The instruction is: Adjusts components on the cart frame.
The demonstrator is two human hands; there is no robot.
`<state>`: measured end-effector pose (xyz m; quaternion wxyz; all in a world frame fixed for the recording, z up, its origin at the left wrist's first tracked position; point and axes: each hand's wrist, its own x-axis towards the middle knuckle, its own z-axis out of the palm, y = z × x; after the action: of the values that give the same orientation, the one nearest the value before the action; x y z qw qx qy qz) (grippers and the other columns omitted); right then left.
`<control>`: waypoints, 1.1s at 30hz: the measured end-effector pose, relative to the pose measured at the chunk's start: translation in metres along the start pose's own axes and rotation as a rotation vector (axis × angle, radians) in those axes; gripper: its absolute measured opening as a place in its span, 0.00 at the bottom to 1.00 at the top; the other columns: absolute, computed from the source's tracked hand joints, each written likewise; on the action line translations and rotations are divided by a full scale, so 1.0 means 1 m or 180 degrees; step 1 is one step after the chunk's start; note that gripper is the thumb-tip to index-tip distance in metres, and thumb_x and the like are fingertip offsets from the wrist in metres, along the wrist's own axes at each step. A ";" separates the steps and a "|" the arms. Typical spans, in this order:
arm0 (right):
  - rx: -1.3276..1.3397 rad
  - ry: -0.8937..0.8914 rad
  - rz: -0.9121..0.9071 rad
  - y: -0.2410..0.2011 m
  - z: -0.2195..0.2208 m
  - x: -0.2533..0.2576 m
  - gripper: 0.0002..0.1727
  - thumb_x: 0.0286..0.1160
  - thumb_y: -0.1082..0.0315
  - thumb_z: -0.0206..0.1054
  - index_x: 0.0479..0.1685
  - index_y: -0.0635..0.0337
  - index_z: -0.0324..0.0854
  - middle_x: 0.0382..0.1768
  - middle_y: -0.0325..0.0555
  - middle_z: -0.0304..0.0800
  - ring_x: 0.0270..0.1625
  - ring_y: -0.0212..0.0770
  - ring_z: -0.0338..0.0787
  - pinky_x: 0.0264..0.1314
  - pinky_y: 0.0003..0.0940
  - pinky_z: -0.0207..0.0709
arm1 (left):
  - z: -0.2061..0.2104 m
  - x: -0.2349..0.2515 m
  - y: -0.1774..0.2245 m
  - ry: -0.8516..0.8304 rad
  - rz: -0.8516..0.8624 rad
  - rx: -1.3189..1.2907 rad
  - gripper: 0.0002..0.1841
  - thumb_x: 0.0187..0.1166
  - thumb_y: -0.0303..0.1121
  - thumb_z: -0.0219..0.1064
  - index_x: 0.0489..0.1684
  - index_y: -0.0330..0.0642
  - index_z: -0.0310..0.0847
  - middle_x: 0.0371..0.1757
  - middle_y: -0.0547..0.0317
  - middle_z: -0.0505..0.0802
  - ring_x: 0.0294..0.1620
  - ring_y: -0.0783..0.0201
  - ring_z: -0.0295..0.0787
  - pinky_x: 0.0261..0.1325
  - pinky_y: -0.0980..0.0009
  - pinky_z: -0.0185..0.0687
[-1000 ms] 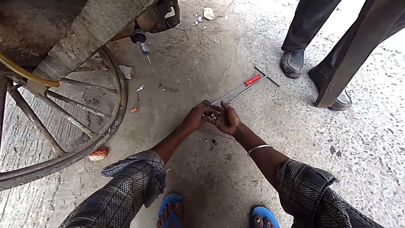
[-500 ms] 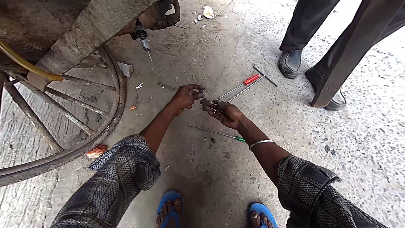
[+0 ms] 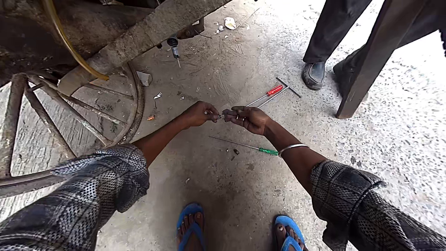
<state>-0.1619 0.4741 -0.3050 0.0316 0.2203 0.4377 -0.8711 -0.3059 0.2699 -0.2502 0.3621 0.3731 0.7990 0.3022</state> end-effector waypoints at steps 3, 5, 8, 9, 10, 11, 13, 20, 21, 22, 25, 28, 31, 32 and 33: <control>-0.0916 0.0267 -0.0019 -0.006 0.015 -0.007 0.11 0.90 0.74 0.55 0.63 0.62 0.78 0.45 0.46 0.93 0.39 0.35 0.93 0.43 0.29 0.87 | -0.004 -0.004 -0.001 -0.0141 0.0282 0.0337 0.09 0.86 0.31 0.67 0.54 0.38 0.89 0.47 0.54 0.94 0.46 0.67 0.89 0.55 0.66 0.83; -0.1451 0.0120 0.0016 -0.012 0.026 0.000 0.14 0.87 0.76 0.55 0.65 0.62 0.78 0.46 0.47 0.93 0.36 0.34 0.90 0.38 0.28 0.83 | -0.007 -0.003 0.002 -0.0048 0.0383 0.0382 0.09 0.86 0.31 0.67 0.53 0.37 0.90 0.48 0.52 0.94 0.49 0.65 0.89 0.61 0.62 0.83; -0.1417 0.0048 -0.0035 -0.016 0.034 0.020 0.17 0.87 0.74 0.53 0.68 0.60 0.78 0.43 0.45 0.91 0.27 0.30 0.81 0.30 0.25 0.75 | -0.005 0.004 0.002 0.0374 0.0370 0.0006 0.11 0.84 0.31 0.69 0.58 0.37 0.88 0.50 0.50 0.93 0.47 0.64 0.89 0.57 0.63 0.83; -0.1251 0.0066 -0.0112 -0.016 0.036 0.026 0.17 0.89 0.70 0.51 0.69 0.59 0.79 0.41 0.44 0.91 0.25 0.29 0.79 0.28 0.25 0.74 | -0.002 0.008 0.002 0.0571 0.0344 -0.0203 0.14 0.83 0.31 0.70 0.63 0.36 0.85 0.50 0.49 0.93 0.45 0.63 0.89 0.53 0.63 0.85; -0.1130 0.0045 -0.0199 -0.020 0.040 0.030 0.18 0.92 0.65 0.49 0.69 0.58 0.78 0.41 0.42 0.91 0.25 0.29 0.78 0.28 0.24 0.72 | -0.003 0.014 0.004 0.0809 0.0302 -0.0394 0.18 0.82 0.31 0.71 0.68 0.38 0.80 0.49 0.48 0.93 0.42 0.62 0.89 0.47 0.63 0.84; -0.1062 0.0028 -0.0296 -0.021 0.045 0.033 0.18 0.94 0.60 0.49 0.68 0.57 0.79 0.39 0.40 0.91 0.24 0.27 0.77 0.25 0.22 0.70 | -0.005 0.019 0.005 0.1026 0.0234 -0.0554 0.22 0.82 0.32 0.71 0.73 0.39 0.77 0.49 0.47 0.93 0.39 0.62 0.87 0.41 0.64 0.81; -0.1175 -0.0013 -0.0618 -0.018 0.051 0.034 0.16 0.92 0.59 0.57 0.64 0.58 0.82 0.40 0.40 0.92 0.21 0.24 0.74 0.21 0.19 0.65 | -0.011 0.026 0.009 0.1249 0.0115 -0.0646 0.27 0.82 0.34 0.72 0.79 0.41 0.70 0.50 0.48 0.93 0.38 0.62 0.86 0.39 0.65 0.78; -0.1420 0.0262 -0.1513 -0.043 0.053 0.035 0.12 0.81 0.71 0.70 0.59 0.60 0.89 0.41 0.43 0.94 0.21 0.25 0.74 0.21 0.21 0.63 | -0.034 0.035 0.050 0.1441 0.0209 -0.0517 0.32 0.77 0.36 0.77 0.81 0.43 0.69 0.50 0.46 0.93 0.37 0.60 0.87 0.37 0.63 0.80; -0.1302 0.0290 -0.1585 -0.045 0.052 0.037 0.11 0.80 0.72 0.70 0.58 0.61 0.89 0.42 0.43 0.94 0.21 0.25 0.74 0.20 0.20 0.63 | -0.035 0.037 0.052 0.1519 0.0263 -0.0640 0.30 0.78 0.37 0.77 0.79 0.44 0.73 0.48 0.49 0.94 0.31 0.64 0.84 0.31 0.67 0.76; -0.1137 0.0337 -0.1642 -0.047 0.052 0.038 0.11 0.80 0.73 0.70 0.57 0.62 0.90 0.42 0.43 0.95 0.23 0.25 0.76 0.20 0.20 0.63 | -0.033 0.040 0.052 0.1644 0.0351 -0.0887 0.27 0.79 0.37 0.75 0.77 0.44 0.77 0.44 0.53 0.94 0.22 0.69 0.77 0.23 0.72 0.68; -0.0787 0.0379 -0.1773 -0.058 0.057 0.044 0.12 0.82 0.73 0.67 0.59 0.61 0.89 0.47 0.44 0.95 0.24 0.25 0.78 0.20 0.20 0.63 | -0.038 0.052 0.056 0.2064 0.0590 -0.1909 0.20 0.85 0.34 0.68 0.74 0.41 0.79 0.49 0.56 0.96 0.15 0.76 0.68 0.17 0.78 0.60; -0.0626 0.0281 -0.1898 -0.069 0.064 0.053 0.14 0.82 0.75 0.67 0.62 0.61 0.86 0.50 0.44 0.94 0.24 0.25 0.76 0.20 0.19 0.63 | -0.045 0.063 0.061 0.2428 0.0726 -0.2632 0.18 0.87 0.29 0.64 0.74 0.43 0.77 0.49 0.56 0.94 0.15 0.77 0.64 0.17 0.79 0.58; -0.0593 0.0188 -0.1998 -0.078 0.069 0.063 0.15 0.81 0.77 0.66 0.63 0.60 0.85 0.48 0.44 0.93 0.22 0.25 0.74 0.19 0.19 0.62 | -0.049 0.067 0.062 0.2506 0.0902 -0.2972 0.16 0.89 0.30 0.62 0.71 0.47 0.78 0.51 0.59 0.94 0.14 0.78 0.63 0.16 0.81 0.58; -0.0563 0.0191 -0.2031 -0.080 0.071 0.066 0.14 0.80 0.78 0.66 0.61 0.60 0.85 0.45 0.43 0.92 0.22 0.26 0.75 0.19 0.19 0.63 | -0.051 0.068 0.063 0.2496 0.0921 -0.3050 0.14 0.89 0.31 0.61 0.70 0.47 0.78 0.51 0.60 0.94 0.14 0.79 0.63 0.17 0.82 0.58; -0.0547 0.0219 -0.2057 -0.083 0.074 0.068 0.13 0.80 0.78 0.67 0.59 0.60 0.85 0.41 0.41 0.92 0.21 0.25 0.75 0.18 0.19 0.63 | -0.052 0.067 0.063 0.2468 0.0943 -0.3142 0.14 0.90 0.31 0.60 0.69 0.47 0.78 0.52 0.61 0.94 0.14 0.79 0.63 0.17 0.82 0.58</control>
<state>-0.2703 0.4769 -0.2329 -0.2427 0.0959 0.5575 -0.7881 -0.3553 0.3477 -0.1975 0.1306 0.1327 0.5788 0.7939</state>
